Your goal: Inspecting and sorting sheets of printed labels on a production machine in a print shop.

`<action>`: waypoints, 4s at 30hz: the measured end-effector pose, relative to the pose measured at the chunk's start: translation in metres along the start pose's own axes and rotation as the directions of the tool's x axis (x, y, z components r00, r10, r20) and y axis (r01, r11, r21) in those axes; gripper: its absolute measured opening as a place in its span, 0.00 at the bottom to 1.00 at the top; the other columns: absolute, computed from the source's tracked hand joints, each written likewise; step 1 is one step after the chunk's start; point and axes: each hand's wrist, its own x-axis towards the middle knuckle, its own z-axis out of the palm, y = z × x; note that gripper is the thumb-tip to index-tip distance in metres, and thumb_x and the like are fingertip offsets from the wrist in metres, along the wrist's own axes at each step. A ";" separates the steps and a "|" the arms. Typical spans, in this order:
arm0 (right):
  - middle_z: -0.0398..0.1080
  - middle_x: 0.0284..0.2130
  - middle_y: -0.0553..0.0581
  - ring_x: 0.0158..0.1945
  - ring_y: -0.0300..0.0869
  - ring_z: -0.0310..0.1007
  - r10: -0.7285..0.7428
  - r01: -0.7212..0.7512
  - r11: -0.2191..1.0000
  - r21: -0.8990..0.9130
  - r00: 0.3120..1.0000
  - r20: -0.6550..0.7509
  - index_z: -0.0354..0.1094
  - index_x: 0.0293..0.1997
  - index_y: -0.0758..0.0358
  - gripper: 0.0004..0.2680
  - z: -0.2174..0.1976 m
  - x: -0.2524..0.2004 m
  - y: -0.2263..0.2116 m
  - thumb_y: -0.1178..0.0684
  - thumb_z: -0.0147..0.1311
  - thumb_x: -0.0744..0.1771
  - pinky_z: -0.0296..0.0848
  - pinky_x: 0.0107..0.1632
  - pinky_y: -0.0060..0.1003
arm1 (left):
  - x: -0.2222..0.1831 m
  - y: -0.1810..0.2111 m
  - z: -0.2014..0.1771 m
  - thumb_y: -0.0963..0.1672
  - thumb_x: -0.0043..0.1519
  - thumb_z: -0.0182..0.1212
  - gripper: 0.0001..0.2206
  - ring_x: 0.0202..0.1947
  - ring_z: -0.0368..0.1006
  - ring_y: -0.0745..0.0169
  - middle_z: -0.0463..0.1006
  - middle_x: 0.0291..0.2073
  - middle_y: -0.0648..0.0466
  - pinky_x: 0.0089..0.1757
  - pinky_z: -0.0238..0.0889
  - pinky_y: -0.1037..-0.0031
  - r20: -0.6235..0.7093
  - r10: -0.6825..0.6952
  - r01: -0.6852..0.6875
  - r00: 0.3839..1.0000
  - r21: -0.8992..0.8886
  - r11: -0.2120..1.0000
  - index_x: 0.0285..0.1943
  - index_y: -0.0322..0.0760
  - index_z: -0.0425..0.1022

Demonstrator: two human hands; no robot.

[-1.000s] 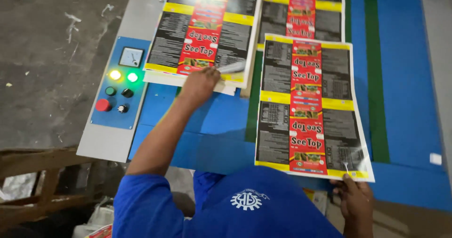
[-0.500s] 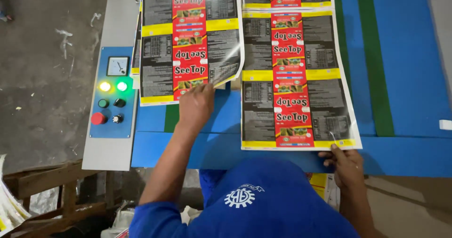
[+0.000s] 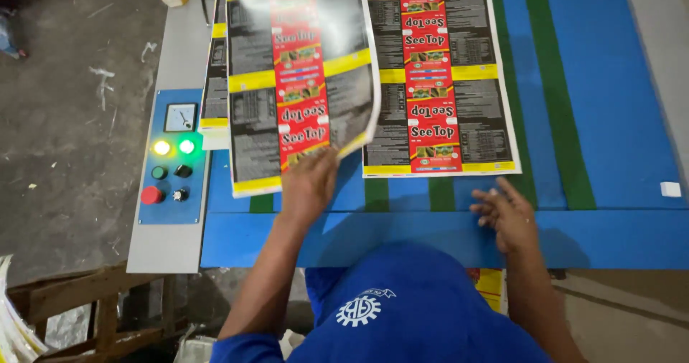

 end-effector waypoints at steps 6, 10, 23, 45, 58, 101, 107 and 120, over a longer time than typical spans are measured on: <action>0.78 0.46 0.59 0.36 0.41 0.78 0.019 0.070 0.971 -0.230 0.932 0.362 0.67 0.63 0.62 0.16 0.062 -0.043 -0.011 0.53 0.52 0.68 0.73 0.32 0.32 | -0.020 0.060 0.058 0.42 0.64 0.63 0.10 0.50 0.78 0.43 0.80 0.50 0.43 0.50 0.72 0.56 0.172 0.131 -0.102 0.976 -0.168 0.981 0.52 0.32 0.80; 0.78 0.44 0.57 0.38 0.38 0.79 0.032 0.091 0.968 -0.234 0.880 0.473 0.71 0.55 0.66 0.12 0.073 -0.033 0.013 0.51 0.53 0.69 0.73 0.31 0.32 | -0.018 0.095 0.072 0.44 0.60 0.65 0.13 0.54 0.76 0.40 0.79 0.51 0.41 0.53 0.69 0.53 0.214 0.201 -0.168 0.956 -0.162 0.972 0.51 0.32 0.79; 0.75 0.39 0.58 0.33 0.41 0.76 -0.154 0.151 0.984 0.097 0.988 0.021 0.65 0.55 0.64 0.07 -0.030 -0.040 0.022 0.57 0.50 0.72 0.71 0.31 0.33 | 0.028 -0.070 0.047 0.47 0.64 0.60 0.23 0.64 0.68 0.38 0.73 0.62 0.38 0.59 0.63 0.51 0.143 -0.042 0.010 0.989 0.215 0.977 0.64 0.28 0.69; 0.76 0.44 0.60 0.36 0.43 0.76 -0.091 0.099 0.993 0.059 0.988 -0.127 0.66 0.57 0.66 0.07 -0.082 -0.080 0.039 0.59 0.49 0.72 0.70 0.33 0.34 | 0.057 -0.070 -0.005 0.44 0.64 0.62 0.07 0.27 0.77 0.47 0.79 0.24 0.50 0.30 0.67 0.55 0.096 -0.028 -0.009 0.995 0.371 0.929 0.31 0.43 0.76; 0.75 0.40 0.61 0.33 0.44 0.77 -0.116 0.117 0.992 -0.050 0.993 0.020 0.65 0.56 0.68 0.08 -0.028 -0.023 0.015 0.58 0.48 0.72 0.70 0.29 0.35 | 0.014 -0.064 0.010 0.42 0.65 0.62 0.03 0.31 0.77 0.44 0.80 0.30 0.48 0.32 0.69 0.55 0.087 -0.152 0.137 0.985 0.157 0.978 0.41 0.42 0.80; 0.75 0.44 0.62 0.38 0.42 0.76 -0.317 0.315 0.938 0.143 0.948 -0.010 0.63 0.59 0.72 0.06 -0.053 -0.101 -0.021 0.62 0.49 0.76 0.74 0.39 0.33 | 0.010 -0.085 0.055 0.56 0.65 0.56 0.36 0.73 0.52 0.35 0.59 0.71 0.34 0.66 0.47 0.46 0.349 -0.095 -0.044 0.932 0.369 0.928 0.73 0.23 0.59; 0.75 0.42 0.61 0.38 0.42 0.76 -0.230 0.237 0.966 0.101 0.970 -0.074 0.64 0.60 0.69 0.07 -0.074 -0.105 -0.001 0.61 0.48 0.75 0.72 0.35 0.33 | 0.009 -0.102 0.033 0.45 0.69 0.55 0.14 0.55 0.75 0.44 0.78 0.55 0.44 0.51 0.68 0.55 0.343 -0.025 -0.094 0.939 0.326 0.941 0.61 0.35 0.73; 0.75 0.41 0.61 0.34 0.43 0.77 -0.180 0.182 0.983 0.020 0.981 -0.065 0.65 0.56 0.69 0.07 -0.044 -0.086 0.005 0.61 0.49 0.73 0.71 0.31 0.34 | 0.029 -0.054 0.002 0.44 0.65 0.63 0.04 0.31 0.76 0.41 0.81 0.30 0.47 0.34 0.69 0.53 0.021 -0.197 0.192 0.980 0.152 0.970 0.41 0.40 0.81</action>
